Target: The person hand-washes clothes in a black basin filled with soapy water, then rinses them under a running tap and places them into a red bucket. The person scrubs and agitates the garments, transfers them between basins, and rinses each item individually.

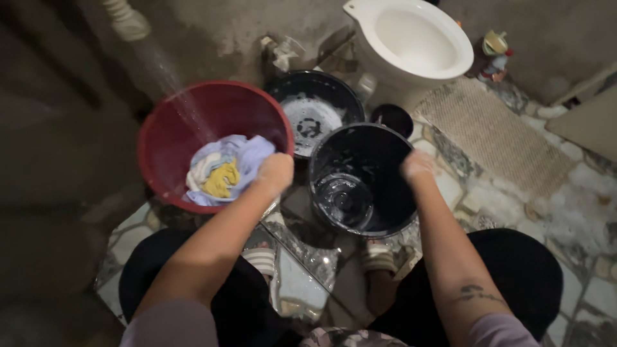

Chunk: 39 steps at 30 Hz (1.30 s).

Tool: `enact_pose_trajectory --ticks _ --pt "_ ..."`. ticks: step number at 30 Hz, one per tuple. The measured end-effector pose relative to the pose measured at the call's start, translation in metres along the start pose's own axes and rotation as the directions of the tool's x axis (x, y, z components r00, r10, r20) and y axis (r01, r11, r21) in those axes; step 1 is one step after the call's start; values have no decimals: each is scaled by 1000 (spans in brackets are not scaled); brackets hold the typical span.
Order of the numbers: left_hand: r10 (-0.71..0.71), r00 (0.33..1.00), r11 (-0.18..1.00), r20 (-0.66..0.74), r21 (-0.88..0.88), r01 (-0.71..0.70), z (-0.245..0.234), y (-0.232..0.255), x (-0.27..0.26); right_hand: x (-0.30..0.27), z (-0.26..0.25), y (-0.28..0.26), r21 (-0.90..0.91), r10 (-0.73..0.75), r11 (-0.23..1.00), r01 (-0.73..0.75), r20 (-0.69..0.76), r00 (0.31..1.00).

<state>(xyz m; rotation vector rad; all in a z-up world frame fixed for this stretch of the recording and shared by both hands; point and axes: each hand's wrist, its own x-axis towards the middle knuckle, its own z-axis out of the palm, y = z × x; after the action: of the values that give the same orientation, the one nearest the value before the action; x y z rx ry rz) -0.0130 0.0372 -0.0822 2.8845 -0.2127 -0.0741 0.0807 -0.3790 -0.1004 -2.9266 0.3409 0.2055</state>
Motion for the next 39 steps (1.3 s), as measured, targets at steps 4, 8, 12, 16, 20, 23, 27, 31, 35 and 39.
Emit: enact_pose_trajectory --ticks 4,8,12,16,20,23,27,31,35,39 --pt "72 994 997 83 -28 -70 0 9 -24 -36 -49 -122 115 -369 920 375 -67 927" --pt "149 981 988 128 -48 -144 -21 20 -45 -65 -79 -212 168 -635 752 637 -71 769" --pt "107 966 982 236 -175 -66 -56 20 -48 -92 -86 -278 188 -721 674 715 -44 691" --pt "9 825 877 565 -401 266 -77 -16 -12 -106 -65 -321 187 -843 521 833 -38 537" --pt "-274 909 925 314 -172 338 -95 -99 11 -105 -43 -360 30 -873 478 878 125 471" --pt "-420 894 889 155 -128 440 -85 -167 1 -103 -33 -376 -20 -863 446 895 254 436" --pt "-529 819 838 224 -12 545 -12 -226 6 -88 -16 -385 -17 -892 388 921 246 380" --pt "-594 772 803 226 104 587 48 -217 9 -86 -7 -387 59 -899 383 922 254 357" --pt "-672 740 728 27 -155 668 65 -204 0 -88 -4 -391 158 -908 389 908 234 348" --pt "-630 769 735 -107 -403 545 27 -232 8 -82 -2 -404 331 -913 407 852 171 370"
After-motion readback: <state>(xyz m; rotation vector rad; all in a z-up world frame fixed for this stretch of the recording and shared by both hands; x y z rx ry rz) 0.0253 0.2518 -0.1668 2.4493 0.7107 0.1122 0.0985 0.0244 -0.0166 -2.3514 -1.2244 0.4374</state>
